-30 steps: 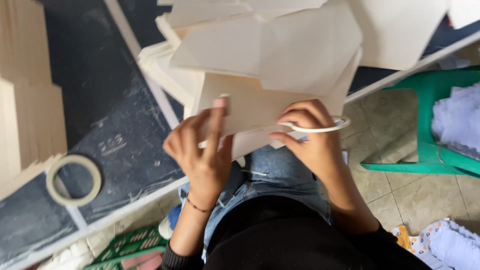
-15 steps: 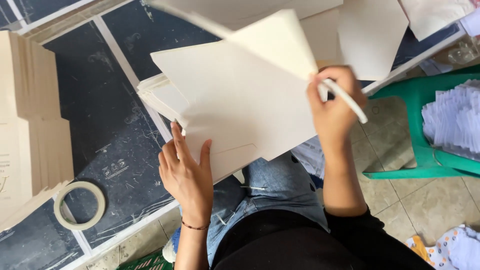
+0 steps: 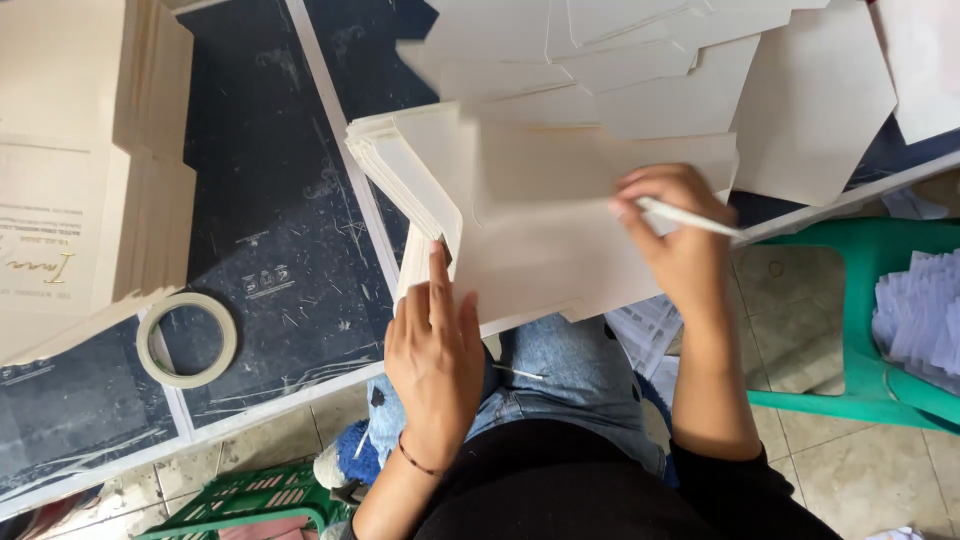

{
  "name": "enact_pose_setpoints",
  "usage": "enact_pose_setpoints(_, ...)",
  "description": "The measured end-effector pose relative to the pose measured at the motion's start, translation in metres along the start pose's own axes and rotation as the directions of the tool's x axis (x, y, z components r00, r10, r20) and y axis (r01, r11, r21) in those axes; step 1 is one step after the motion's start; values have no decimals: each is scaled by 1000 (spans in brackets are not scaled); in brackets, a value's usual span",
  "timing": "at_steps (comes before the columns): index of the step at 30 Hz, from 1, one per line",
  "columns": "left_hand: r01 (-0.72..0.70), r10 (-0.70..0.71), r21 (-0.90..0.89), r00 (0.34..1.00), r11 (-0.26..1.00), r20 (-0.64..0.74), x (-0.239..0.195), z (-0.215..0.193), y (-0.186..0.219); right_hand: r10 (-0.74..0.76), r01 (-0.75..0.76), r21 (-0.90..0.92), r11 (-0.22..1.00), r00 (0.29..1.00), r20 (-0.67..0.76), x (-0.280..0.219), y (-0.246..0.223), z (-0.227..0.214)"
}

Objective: Peeling the protective paper backing from adhesive strips on a stack of paper envelopes and organizing them.

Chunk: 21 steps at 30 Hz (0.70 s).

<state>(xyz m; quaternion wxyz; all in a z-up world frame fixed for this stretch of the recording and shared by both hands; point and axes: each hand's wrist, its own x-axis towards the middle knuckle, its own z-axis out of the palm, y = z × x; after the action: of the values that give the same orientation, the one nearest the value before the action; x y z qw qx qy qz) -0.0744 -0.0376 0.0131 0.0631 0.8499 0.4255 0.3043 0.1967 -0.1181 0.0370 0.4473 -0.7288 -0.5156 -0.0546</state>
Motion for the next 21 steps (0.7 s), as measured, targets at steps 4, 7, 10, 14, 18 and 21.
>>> enact_pose_setpoints(4,-40,42,56,999,998,-24,-3,-5,13,-67,64,23,998,979,192,-8,-14,10)
enact_pose_setpoints(7,-166,163,64,986,984,40,7,13,20,-94,101,-31,994,981,169,-16,-10,19)
enact_pose_setpoints(10,-290,274,124,952,949,135,21,36,25,-130,134,-28,991,986,103,-25,-6,27)
enact_pose_setpoints(14,-333,311,125,936,935,164,29,54,34,-135,136,-34,990,991,11,-31,-4,28)
enact_pose_setpoints(18,-378,355,119,917,918,181,29,70,40,-110,111,-67,992,994,28,-31,0,22)
enact_pose_setpoints(21,-404,375,100,900,909,221,33,81,47,-118,119,-71,990,993,21,-34,-5,25)
